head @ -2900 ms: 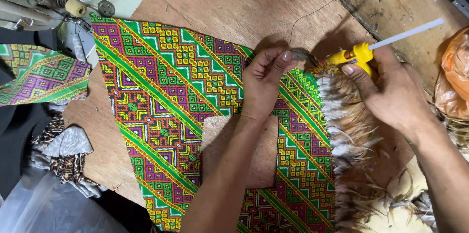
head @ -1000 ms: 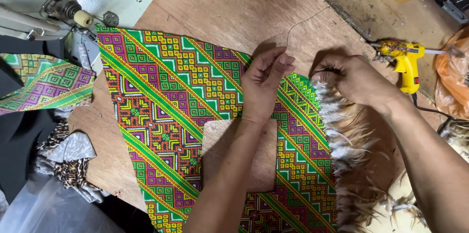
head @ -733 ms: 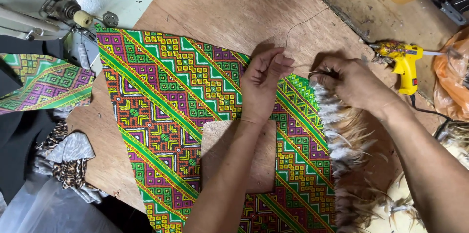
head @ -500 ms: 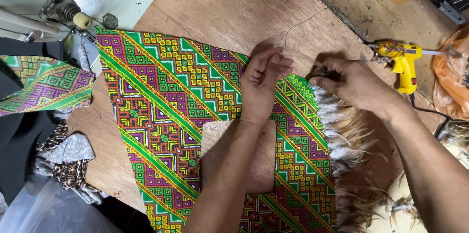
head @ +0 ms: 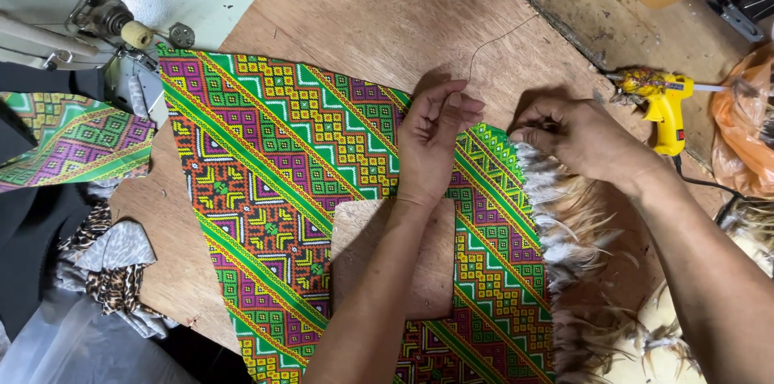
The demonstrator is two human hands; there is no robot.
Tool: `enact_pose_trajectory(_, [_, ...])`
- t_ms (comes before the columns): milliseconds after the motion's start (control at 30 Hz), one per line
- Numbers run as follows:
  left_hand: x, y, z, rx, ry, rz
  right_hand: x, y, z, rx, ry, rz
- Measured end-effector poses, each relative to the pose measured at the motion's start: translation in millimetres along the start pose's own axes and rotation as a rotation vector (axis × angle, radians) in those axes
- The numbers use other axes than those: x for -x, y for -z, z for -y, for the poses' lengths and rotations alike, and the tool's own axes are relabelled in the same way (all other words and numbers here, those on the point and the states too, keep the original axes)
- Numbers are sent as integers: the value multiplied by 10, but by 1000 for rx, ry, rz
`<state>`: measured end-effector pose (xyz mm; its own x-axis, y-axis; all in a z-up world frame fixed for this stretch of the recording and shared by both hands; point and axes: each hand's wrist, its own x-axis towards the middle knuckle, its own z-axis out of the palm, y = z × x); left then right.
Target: The person uses a hot glue gun to apply adhesive along the edge of a patterned fabric and presses a feather strip onto it. They repeat this process along the fabric edge, adjusting the feather strip and applying glue in sections.
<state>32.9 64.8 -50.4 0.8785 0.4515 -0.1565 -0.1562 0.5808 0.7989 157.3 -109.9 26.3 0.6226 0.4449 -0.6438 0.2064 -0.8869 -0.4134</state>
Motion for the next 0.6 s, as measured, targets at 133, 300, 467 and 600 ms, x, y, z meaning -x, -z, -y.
enact_pose_trajectory(133, [-6,4,21,20,-2,-1,151,97,300,8,-152,46])
enact_pose_trajectory(300, [-11,1,33,10,-18,12,118,13,224,-39,-92,-16])
enact_pose_trajectory(467, [-14,-3,58,-4,-34,5,382,197,303,-114,-182,-59])
enact_pose_trajectory(600, [-22,-12,32,-35,-34,-16,848,425,101,-277,-188,-457])
